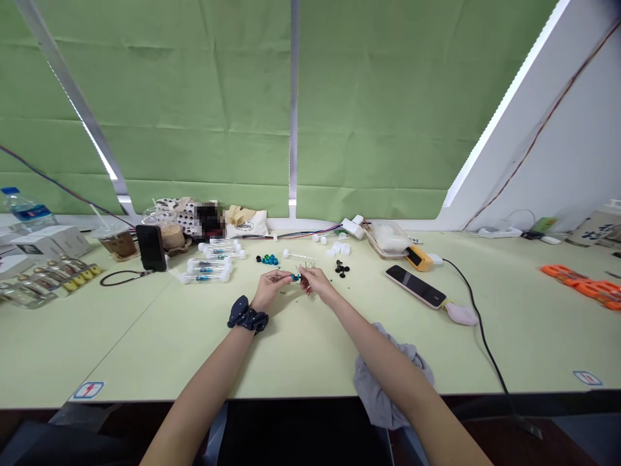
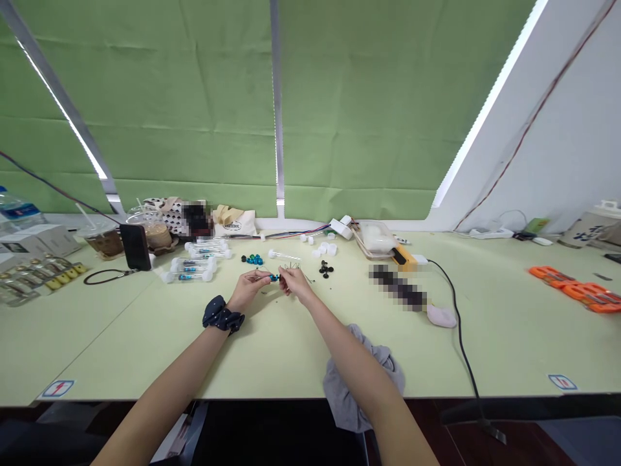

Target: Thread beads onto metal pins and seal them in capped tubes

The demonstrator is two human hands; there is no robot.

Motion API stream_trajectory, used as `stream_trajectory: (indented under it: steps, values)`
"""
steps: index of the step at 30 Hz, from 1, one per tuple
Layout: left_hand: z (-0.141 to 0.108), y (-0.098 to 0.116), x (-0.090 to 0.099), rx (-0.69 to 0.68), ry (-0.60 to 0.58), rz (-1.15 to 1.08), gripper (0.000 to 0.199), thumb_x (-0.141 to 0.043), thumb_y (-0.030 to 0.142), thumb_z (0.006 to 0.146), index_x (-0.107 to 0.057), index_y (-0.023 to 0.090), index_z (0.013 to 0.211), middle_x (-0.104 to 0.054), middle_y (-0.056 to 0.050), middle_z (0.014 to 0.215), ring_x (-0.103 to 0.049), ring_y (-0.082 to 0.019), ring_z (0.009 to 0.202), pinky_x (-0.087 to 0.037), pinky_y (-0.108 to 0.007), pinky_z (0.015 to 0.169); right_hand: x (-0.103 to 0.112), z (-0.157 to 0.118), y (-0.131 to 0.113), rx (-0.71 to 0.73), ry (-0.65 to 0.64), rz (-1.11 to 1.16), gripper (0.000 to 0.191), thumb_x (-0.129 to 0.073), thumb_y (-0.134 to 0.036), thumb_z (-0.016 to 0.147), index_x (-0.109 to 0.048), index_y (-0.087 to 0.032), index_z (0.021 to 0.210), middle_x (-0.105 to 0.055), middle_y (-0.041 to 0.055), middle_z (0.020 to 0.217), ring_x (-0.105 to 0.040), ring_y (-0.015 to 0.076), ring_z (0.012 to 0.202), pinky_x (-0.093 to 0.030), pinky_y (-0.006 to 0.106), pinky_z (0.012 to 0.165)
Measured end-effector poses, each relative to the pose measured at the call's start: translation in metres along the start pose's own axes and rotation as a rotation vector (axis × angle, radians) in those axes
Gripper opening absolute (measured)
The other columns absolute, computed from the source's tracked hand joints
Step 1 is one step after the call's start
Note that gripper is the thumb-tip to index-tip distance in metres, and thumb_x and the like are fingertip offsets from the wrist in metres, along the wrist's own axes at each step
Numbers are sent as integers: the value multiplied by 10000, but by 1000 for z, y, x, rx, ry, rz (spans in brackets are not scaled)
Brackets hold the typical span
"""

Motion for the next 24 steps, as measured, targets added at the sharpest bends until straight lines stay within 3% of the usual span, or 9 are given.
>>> stream_trajectory:
  steps: [8, 17, 24]
  values:
    - [2, 0, 5, -8, 47, -9, 266, -731, 357, 633, -685, 140, 780, -680, -80, 819, -609, -185, 796, -480, -366, 797, -6, -6, -6, 23, -127, 17, 515, -504, -635, 733, -533, -147, 572, -533, 9, 470, -483, 85, 393, -367, 190, 378]
    - [3, -1, 2, 14, -9, 14, 227, -751, 314, 619, -696, 143, 758, -673, -82, 805, -603, -186, 756, -486, -350, 767, -5, -3, -3, 10, 16, 26, 513, -485, -636, 740, -512, -154, 568, -516, -1, 451, -463, 87, 371, -352, 202, 358]
    - [2, 3, 5, 20, 30, 3, 252, -737, 334, 634, -699, 149, 801, -678, -81, 825, -610, -191, 786, -479, -362, 805, -9, -9, -7, 16, -103, 32, 530, -475, -642, 746, -512, -154, 543, -518, 6, 447, -477, 91, 382, -369, 209, 385]
Point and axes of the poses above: each hand's wrist, its own z-axis towards the middle knuckle, its own x-axis out of the back of the hand, y = z × x, the point moved 2 cm from there along z, towards the middle knuckle
